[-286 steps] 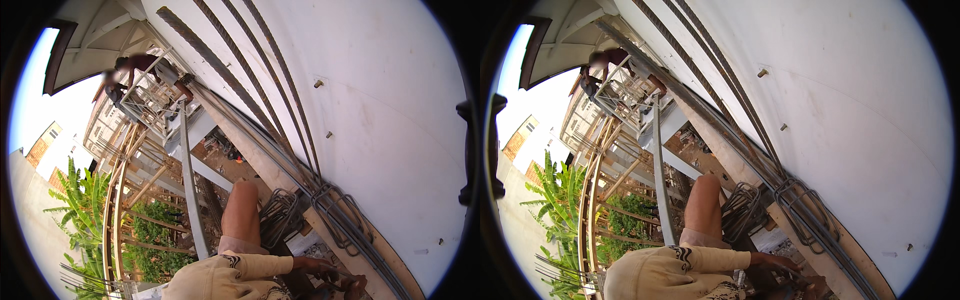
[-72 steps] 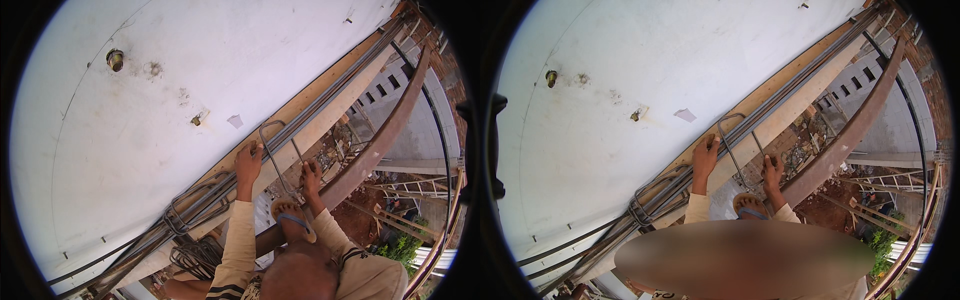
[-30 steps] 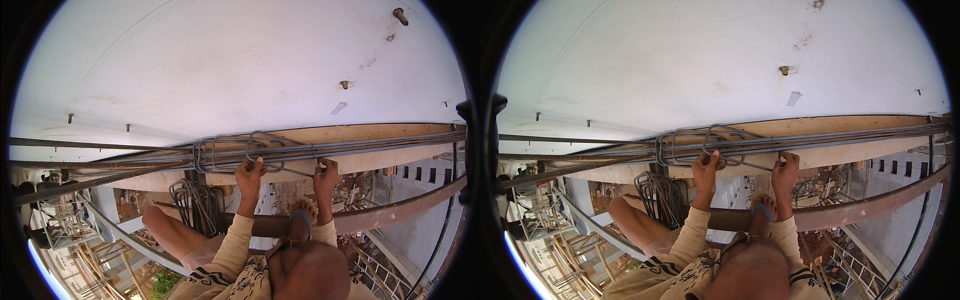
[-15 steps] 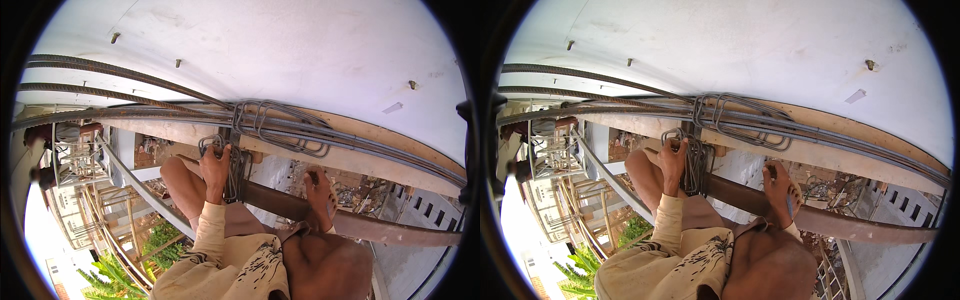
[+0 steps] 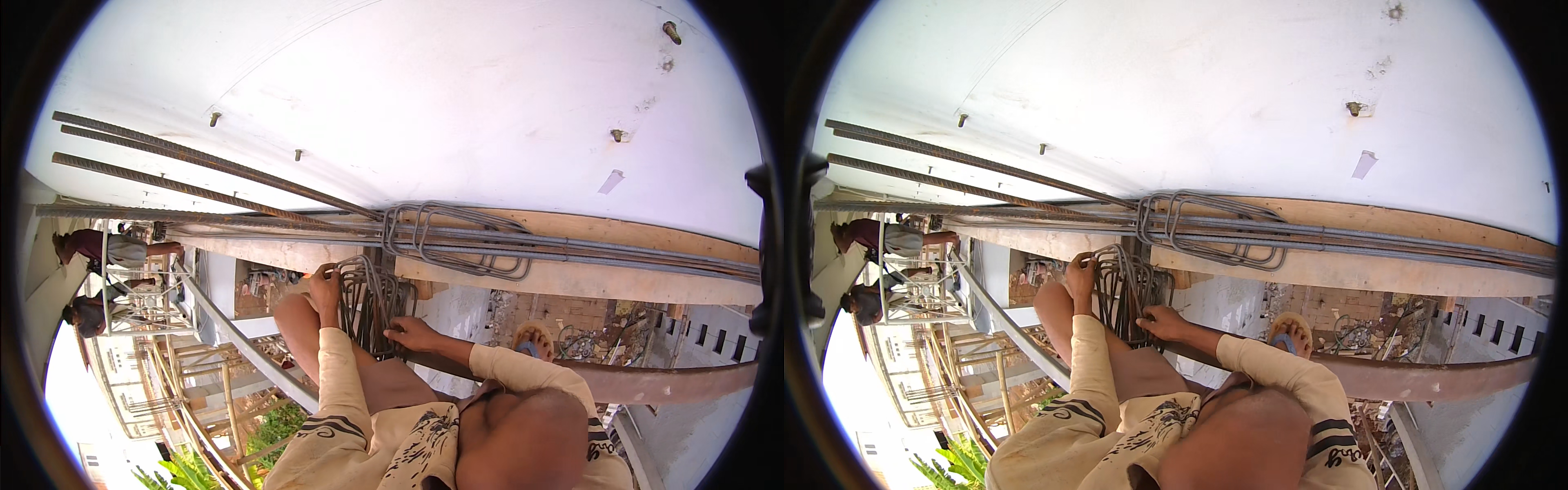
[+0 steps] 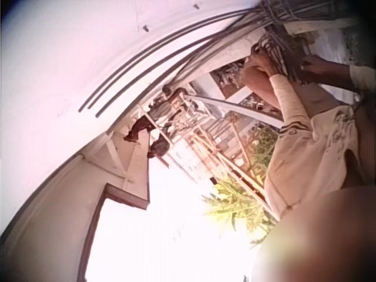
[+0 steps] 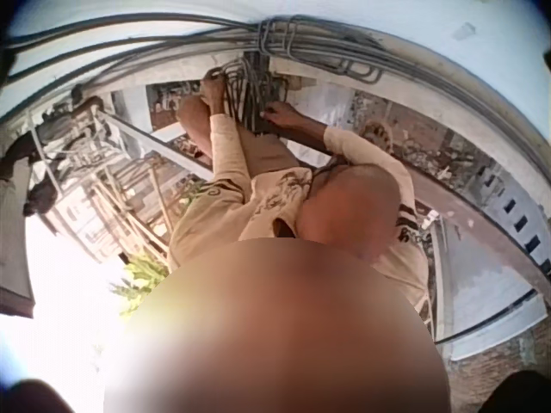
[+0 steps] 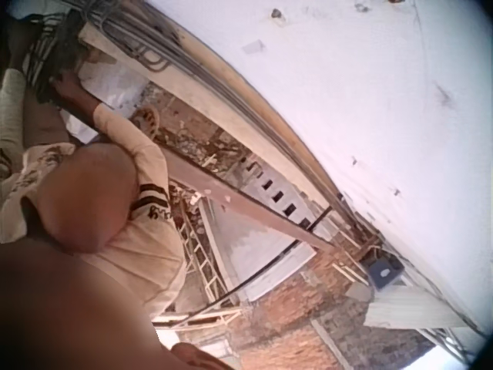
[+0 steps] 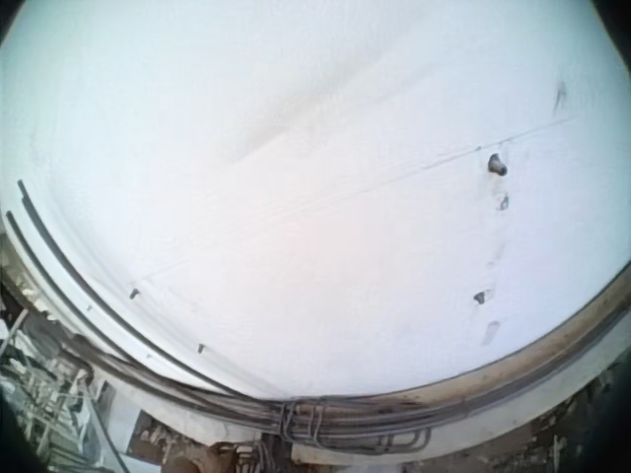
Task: The person places U-shaped rebar stirrups around longitudinal rebars on a ceiling beam and secures them with wire ties. The person repeatedly picks up stirrups, positions them, and twists wire to fasten them in place.
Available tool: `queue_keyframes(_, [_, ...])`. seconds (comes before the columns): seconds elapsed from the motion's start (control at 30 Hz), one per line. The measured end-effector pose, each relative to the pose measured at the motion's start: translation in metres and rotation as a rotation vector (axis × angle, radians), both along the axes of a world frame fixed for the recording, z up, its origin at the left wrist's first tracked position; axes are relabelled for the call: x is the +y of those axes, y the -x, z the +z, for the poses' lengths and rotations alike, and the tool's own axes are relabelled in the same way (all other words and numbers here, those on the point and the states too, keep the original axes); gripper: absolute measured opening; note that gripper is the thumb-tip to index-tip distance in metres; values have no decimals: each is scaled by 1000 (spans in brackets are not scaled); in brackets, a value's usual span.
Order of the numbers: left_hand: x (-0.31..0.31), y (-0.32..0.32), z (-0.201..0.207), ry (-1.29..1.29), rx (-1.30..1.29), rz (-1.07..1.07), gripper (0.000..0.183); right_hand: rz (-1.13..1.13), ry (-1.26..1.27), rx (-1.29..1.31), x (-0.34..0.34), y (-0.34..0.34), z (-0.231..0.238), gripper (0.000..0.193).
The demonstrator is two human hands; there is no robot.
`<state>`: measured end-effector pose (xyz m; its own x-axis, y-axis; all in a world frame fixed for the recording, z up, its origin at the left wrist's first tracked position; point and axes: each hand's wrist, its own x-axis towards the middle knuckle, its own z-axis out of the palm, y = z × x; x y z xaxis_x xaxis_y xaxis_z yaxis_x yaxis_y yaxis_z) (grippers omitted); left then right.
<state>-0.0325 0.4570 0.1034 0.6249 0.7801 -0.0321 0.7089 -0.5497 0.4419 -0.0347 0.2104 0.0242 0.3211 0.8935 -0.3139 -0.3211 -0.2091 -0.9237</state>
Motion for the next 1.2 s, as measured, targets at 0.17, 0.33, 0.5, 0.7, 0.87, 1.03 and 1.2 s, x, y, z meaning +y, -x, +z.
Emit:
queue_keyframes(0.17, [-20,-11,29,114,-145,29,22,-145,-114,8,-17,-8,21,21])
queue_keyframes(0.33, [-76,-31,69,19,-222,-236,28,-288,-255,122,-84,-33,50,26])
queue_keyframes(0.5, [-197,-69,57,457,-131,-515,24,-729,62,63,-215,-27,54,25])
queue_keyframes(0.7, [-349,-126,7,339,-97,-1025,23,-1137,429,-32,-345,-6,48,33])
queue_keyframes(0.87, [-414,-147,-14,105,16,-1191,31,-1225,470,-38,-393,-28,24,39])
queue_keyframes(1.03, [-430,-161,-23,43,13,-1242,32,-1214,519,-234,-406,-54,16,42])
queue_keyframes(1.2, [-438,-157,-23,72,82,-1275,34,-1138,576,-273,-422,-69,23,40])
